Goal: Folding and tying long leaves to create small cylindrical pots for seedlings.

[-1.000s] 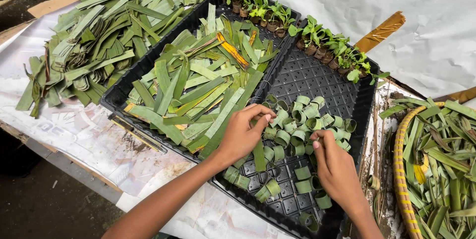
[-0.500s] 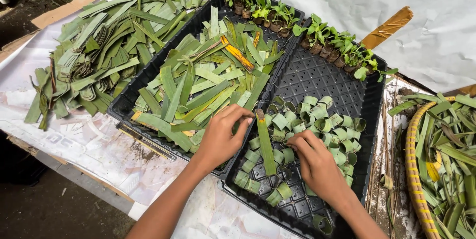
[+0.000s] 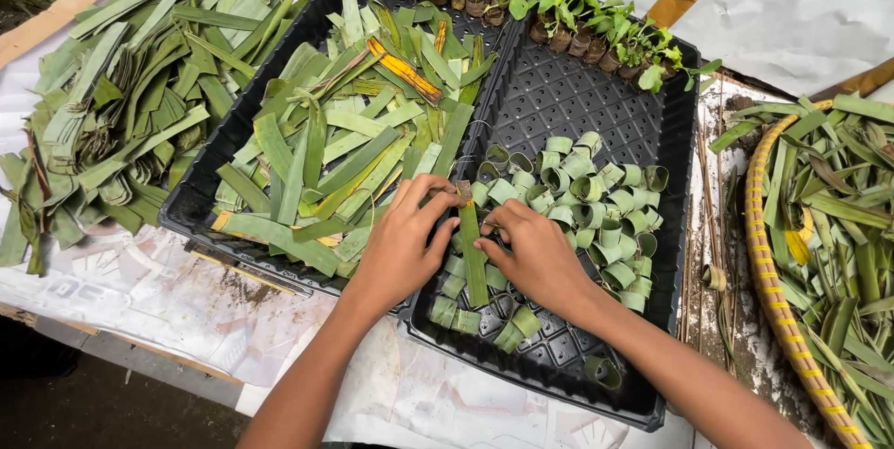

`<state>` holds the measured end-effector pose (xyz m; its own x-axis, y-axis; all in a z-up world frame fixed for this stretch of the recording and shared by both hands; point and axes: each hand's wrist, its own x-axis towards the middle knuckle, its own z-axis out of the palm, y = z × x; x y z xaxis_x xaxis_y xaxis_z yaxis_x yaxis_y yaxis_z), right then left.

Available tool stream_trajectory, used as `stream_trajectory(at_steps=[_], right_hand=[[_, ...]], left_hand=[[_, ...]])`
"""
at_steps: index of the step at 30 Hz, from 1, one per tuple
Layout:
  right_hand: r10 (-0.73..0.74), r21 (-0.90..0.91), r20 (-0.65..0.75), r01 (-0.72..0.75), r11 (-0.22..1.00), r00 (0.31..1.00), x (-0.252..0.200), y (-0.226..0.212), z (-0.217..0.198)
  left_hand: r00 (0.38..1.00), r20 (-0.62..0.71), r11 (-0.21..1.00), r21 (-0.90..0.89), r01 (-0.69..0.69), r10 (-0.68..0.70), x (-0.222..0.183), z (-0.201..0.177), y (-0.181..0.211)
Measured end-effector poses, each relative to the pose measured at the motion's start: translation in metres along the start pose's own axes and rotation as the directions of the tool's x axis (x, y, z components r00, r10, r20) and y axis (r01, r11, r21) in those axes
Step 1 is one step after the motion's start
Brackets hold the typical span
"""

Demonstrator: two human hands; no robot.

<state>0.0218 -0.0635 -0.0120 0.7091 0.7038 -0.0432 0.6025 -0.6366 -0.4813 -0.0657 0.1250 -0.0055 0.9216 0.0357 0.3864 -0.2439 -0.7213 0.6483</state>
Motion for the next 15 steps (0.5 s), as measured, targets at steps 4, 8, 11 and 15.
stream_trajectory(at_steps=[4,8,11,15], right_hand=[[0.019,-0.003,-0.009,-0.019,1.000,1.000,-0.004,-0.018,-0.010],[-0.074,-0.020,-0.092,0.072,0.997,0.993,0.008,-0.018,-0.010],[-0.176,-0.011,-0.173,0.176,0.984,0.969,0.023,-0.019,-0.012],[-0.306,-0.098,-0.261,0.291,0.952,0.915,0.048,-0.025,-0.021]], left_hand=[[1.000,-0.027,1.000,0.003,0.012,-0.012,-0.002,0.001,-0.002],[0.990,-0.124,0.998,0.005,0.066,-0.065,0.001,-0.011,-0.006],[0.979,-0.090,0.976,0.106,0.191,-0.182,0.002,-0.021,-0.016],[0.927,0.046,0.910,0.213,0.355,-0.372,0.001,-0.021,-0.040]])
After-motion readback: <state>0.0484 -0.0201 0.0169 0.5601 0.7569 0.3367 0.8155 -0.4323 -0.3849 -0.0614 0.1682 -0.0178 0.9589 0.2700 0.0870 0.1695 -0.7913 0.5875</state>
